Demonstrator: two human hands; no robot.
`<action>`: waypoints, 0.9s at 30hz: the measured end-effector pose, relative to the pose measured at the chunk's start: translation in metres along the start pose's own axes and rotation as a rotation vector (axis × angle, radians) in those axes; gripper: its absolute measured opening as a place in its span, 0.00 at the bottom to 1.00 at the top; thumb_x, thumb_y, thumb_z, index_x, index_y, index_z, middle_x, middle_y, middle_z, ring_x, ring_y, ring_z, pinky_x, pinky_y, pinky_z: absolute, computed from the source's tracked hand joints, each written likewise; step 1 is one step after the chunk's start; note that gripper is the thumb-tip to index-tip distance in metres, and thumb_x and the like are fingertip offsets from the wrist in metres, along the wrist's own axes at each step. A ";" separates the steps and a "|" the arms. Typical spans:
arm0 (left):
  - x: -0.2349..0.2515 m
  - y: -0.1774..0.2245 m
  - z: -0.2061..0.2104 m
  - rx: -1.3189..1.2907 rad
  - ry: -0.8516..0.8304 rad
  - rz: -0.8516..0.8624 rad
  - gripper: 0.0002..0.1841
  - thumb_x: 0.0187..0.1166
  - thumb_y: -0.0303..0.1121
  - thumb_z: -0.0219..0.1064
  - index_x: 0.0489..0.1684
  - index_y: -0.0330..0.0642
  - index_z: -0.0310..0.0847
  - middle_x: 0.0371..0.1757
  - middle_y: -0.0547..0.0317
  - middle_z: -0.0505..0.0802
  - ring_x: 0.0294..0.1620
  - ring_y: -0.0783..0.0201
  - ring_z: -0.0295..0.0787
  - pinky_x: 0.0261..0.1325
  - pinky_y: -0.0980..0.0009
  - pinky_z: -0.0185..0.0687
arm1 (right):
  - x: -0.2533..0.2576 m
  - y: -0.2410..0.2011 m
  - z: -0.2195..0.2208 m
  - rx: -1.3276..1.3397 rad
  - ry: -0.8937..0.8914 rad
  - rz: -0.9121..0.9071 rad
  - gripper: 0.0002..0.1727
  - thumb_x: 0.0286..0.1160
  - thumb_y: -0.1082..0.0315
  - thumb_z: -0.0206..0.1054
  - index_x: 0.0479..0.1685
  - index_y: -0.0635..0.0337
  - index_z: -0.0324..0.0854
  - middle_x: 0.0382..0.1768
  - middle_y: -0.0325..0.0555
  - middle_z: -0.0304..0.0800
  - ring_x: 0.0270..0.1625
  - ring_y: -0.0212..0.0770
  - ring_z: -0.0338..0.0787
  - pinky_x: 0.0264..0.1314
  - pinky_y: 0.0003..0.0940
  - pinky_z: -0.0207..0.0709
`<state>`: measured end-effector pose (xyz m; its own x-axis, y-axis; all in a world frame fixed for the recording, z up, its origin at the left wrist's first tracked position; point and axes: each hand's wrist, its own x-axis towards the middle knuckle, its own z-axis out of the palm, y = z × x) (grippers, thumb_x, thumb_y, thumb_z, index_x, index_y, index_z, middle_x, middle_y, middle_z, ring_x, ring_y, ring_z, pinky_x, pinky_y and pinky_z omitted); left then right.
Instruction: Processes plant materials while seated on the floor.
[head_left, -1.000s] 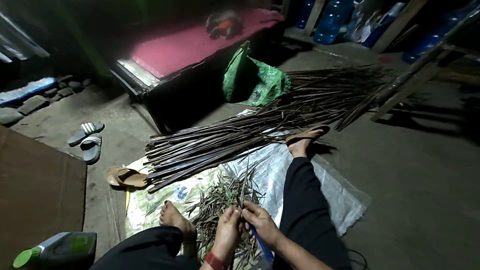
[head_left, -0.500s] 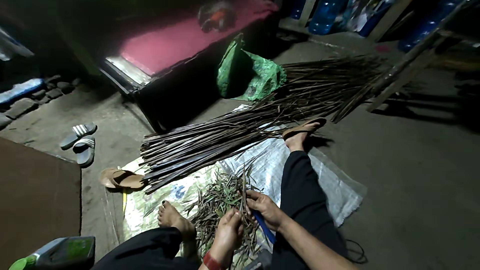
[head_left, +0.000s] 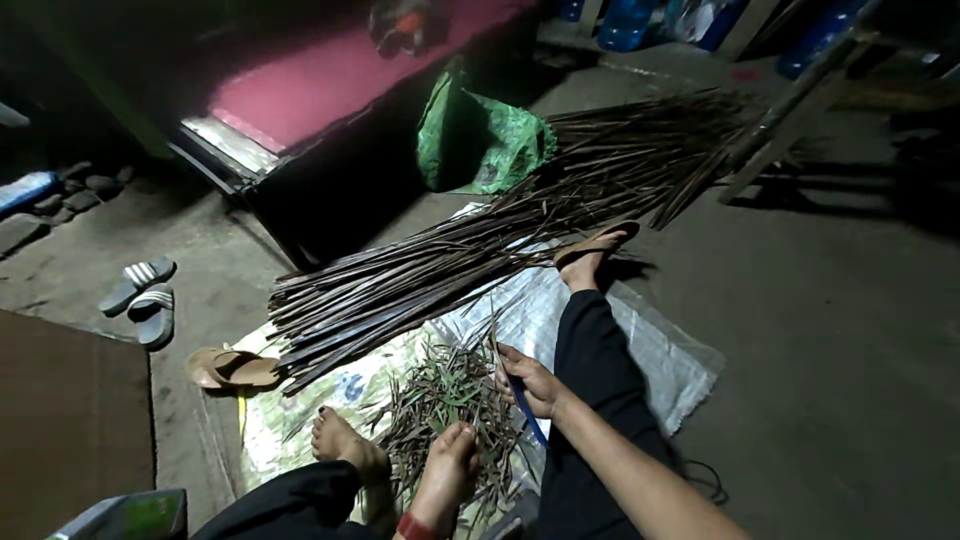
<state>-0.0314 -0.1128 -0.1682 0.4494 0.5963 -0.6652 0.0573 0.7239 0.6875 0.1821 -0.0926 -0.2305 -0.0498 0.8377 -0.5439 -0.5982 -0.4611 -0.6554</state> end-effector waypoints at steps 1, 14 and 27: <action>0.000 0.000 0.000 0.001 0.001 -0.007 0.14 0.95 0.31 0.43 0.38 0.42 0.73 0.16 0.68 0.73 0.10 0.77 0.60 0.13 0.82 0.57 | 0.002 0.000 -0.001 0.008 0.011 0.011 0.24 0.93 0.69 0.48 0.86 0.49 0.59 0.21 0.33 0.72 0.19 0.29 0.74 0.21 0.23 0.69; 0.006 0.005 -0.009 0.009 0.095 0.005 0.13 0.95 0.30 0.45 0.39 0.40 0.74 0.19 0.65 0.76 0.13 0.75 0.68 0.16 0.81 0.64 | -0.028 -0.005 0.006 -0.276 0.102 0.277 0.19 0.96 0.55 0.44 0.68 0.54 0.74 0.14 0.29 0.64 0.13 0.27 0.65 0.17 0.22 0.64; 0.002 0.007 -0.012 0.119 0.049 0.048 0.09 0.90 0.26 0.56 0.42 0.33 0.80 0.25 0.59 0.87 0.21 0.70 0.84 0.28 0.76 0.83 | -0.046 0.007 0.044 -0.429 -0.126 0.090 0.20 0.92 0.64 0.51 0.76 0.60 0.73 0.21 0.31 0.72 0.16 0.26 0.71 0.21 0.22 0.69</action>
<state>-0.0406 -0.1029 -0.1683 0.4103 0.6472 -0.6424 0.1433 0.6500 0.7463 0.1448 -0.1211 -0.1872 -0.1988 0.8058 -0.5579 -0.2032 -0.5908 -0.7808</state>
